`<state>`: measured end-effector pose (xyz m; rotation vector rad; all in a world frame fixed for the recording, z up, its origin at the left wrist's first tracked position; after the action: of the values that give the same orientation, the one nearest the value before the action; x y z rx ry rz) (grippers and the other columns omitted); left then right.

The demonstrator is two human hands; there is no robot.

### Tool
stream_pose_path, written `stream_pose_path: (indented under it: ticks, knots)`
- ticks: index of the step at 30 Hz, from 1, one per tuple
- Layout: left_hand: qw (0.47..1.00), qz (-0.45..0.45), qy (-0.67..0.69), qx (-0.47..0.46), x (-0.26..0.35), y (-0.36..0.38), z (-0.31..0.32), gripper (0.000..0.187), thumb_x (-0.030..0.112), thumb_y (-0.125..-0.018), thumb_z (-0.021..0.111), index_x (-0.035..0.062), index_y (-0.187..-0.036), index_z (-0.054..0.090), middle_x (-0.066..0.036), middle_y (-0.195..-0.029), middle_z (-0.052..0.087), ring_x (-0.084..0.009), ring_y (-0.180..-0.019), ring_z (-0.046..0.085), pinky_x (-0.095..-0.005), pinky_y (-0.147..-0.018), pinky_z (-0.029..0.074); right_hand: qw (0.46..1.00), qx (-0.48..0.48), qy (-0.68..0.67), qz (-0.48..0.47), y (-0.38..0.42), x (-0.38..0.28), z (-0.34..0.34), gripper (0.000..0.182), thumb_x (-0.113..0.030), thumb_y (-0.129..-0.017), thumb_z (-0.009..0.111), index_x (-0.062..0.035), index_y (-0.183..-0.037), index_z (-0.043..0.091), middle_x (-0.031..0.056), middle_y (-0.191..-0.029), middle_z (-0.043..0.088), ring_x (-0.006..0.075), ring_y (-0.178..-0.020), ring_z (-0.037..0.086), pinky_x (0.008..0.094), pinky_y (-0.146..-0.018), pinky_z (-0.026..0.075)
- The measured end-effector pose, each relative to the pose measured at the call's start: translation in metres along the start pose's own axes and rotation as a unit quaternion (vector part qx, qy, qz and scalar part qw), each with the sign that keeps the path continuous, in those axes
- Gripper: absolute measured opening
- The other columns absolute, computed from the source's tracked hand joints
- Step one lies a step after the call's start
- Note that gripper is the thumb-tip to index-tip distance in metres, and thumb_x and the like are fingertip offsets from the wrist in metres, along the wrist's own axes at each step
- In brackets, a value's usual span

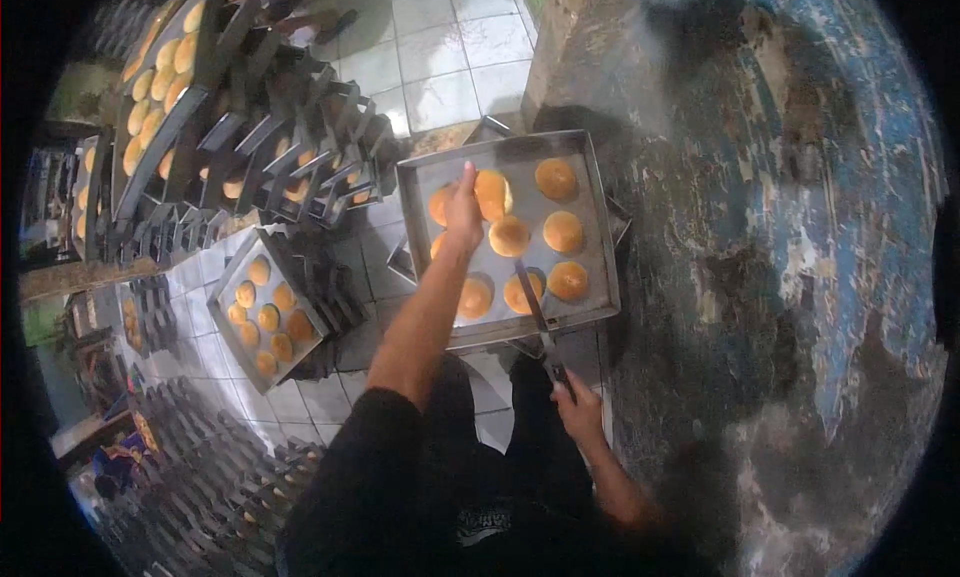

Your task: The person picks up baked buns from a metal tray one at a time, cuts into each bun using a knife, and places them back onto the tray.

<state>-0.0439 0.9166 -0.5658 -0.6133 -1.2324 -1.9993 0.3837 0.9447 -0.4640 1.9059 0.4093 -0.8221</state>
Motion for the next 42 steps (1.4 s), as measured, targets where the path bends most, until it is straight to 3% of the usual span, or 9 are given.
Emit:
stream_pose_path:
  ticks: [3,6,8,19,22,25,28,33,42]
  knots:
    - [0.983,0.019,-0.176,0.057,-0.017,-0.050,-0.017,0.058,0.054,-0.095,0.067,0.0002,-0.117,0.067,-0.009,-0.107,0.068,-0.0203,-0.096,0.064,-0.0342,-0.082,0.053,0.999,-0.009,0.018,0.024,0.020,0.034,-0.017,0.048,-0.025,-0.101,0.061,0.0031,-0.140,0.055,0.0155,-0.109,0.072,0.0219,-0.099,0.068,0.0371,-0.089,0.053]
    - [0.950,0.025,-0.311,0.025,-0.032,-0.073,-0.018,0.048,0.040,-0.097,0.066,-0.0013,-0.122,0.064,-0.013,-0.109,0.069,-0.0277,-0.094,0.068,-0.0395,-0.082,0.053,0.998,0.036,0.002,0.046,0.017,0.055,-0.025,0.043,-0.018,-0.102,0.060,-0.0022,-0.142,0.057,0.0035,-0.084,0.066,0.0062,-0.071,0.055,0.0251,-0.062,0.047]
    - [0.759,0.393,-0.511,0.090,-0.010,-0.060,-0.008,0.045,0.034,-0.096,0.068,-0.0012,-0.123,0.063,-0.020,-0.114,0.068,-0.0384,-0.102,0.066,-0.0451,-0.089,0.051,0.992,0.061,-0.053,0.094,0.013,0.061,-0.030,0.043,-0.018,-0.103,0.059,-0.0029,-0.143,0.056,0.0030,-0.084,0.064,0.0055,-0.068,0.054,0.0247,-0.059,0.046]
    - [0.800,0.141,-0.582,0.025,-0.113,0.019,-0.039,0.064,0.044,-0.083,0.079,0.0005,-0.123,0.057,-0.022,-0.120,0.058,-0.0390,-0.108,0.060,-0.0499,-0.090,0.049,0.993,0.064,-0.069,0.064,-0.019,0.024,-0.035,0.042,-0.020,-0.101,0.061,-0.0031,-0.139,0.059,0.0012,-0.081,0.063,0.0080,-0.066,0.054,0.0266,-0.060,0.047]
    - [0.708,0.211,-0.674,-0.026,-0.110,0.043,-0.016,0.069,0.045,-0.073,0.087,-0.0019,-0.115,0.057,-0.022,-0.109,0.062,-0.0377,-0.105,0.062,-0.0465,-0.090,0.049,0.996,0.060,-0.061,0.032,-0.028,-0.017,-0.038,0.043,-0.020,-0.101,0.061,-0.0032,-0.140,0.058,0.0009,-0.079,0.061,0.0082,-0.065,0.053,0.0272,-0.060,0.047]
    - [0.885,0.033,-0.460,-0.059,-0.121,0.043,-0.029,0.068,0.032,-0.076,0.090,-0.0015,-0.123,0.056,-0.021,-0.119,0.062,-0.0265,-0.109,0.064,-0.0395,-0.089,0.053,0.996,0.057,-0.060,-0.043,-0.036,-0.075,-0.042,0.042,-0.020,-0.101,0.061,-0.0026,-0.139,0.059,0.0009,-0.077,0.060,0.0091,-0.064,0.053,0.0285,-0.059,0.047]
    - [0.982,0.023,-0.169,-0.080,-0.053,0.084,0.002,0.065,0.023,-0.084,0.084,0.0001,-0.135,0.052,-0.020,-0.124,0.062,-0.0228,-0.116,0.063,-0.0391,-0.091,0.055,0.987,0.064,-0.059,-0.134,-0.038,-0.126,-0.048,0.039,-0.019,-0.101,0.061,-0.0020,-0.136,0.061,-0.0001,-0.076,0.061,0.0079,-0.063,0.054,0.0277,-0.058,0.047]
    - [0.976,-0.001,0.133,-0.172,0.060,0.147,0.043,0.062,0.060,-0.096,0.059,0.0119,-0.136,0.055,-0.004,-0.127,0.066,-0.0233,-0.117,0.064,-0.0495,-0.101,0.050,0.961,0.089,-0.002,-0.263,-0.018,-0.204,-0.040,0.038,-0.017,-0.101,0.061,-0.0004,-0.136,0.060,0.0000,-0.081,0.064,0.0069,-0.068,0.057,0.0264,-0.062,0.050]
    - [0.952,0.075,0.231,-0.187,0.190,0.215,0.084,0.048,0.059,-0.095,0.062,0.0142,-0.113,0.065,-0.001,-0.107,0.071,-0.0183,-0.102,0.067,-0.0373,-0.094,0.052,0.926,0.032,-0.077,-0.368,0.075,-0.293,-0.016,0.042,-0.016,-0.099,0.061,0.0034,-0.136,0.058,0.0060,-0.092,0.070,0.0120,-0.083,0.066,0.0291,-0.075,0.054]
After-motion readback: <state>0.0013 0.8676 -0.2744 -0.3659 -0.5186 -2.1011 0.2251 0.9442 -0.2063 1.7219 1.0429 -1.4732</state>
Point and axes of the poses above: each hand's wrist, its own y-axis away from the middle knuckle, its own z-axis out of the palm, x = y × z, the point moved 6 cm from there along -y, towards the middle knuckle
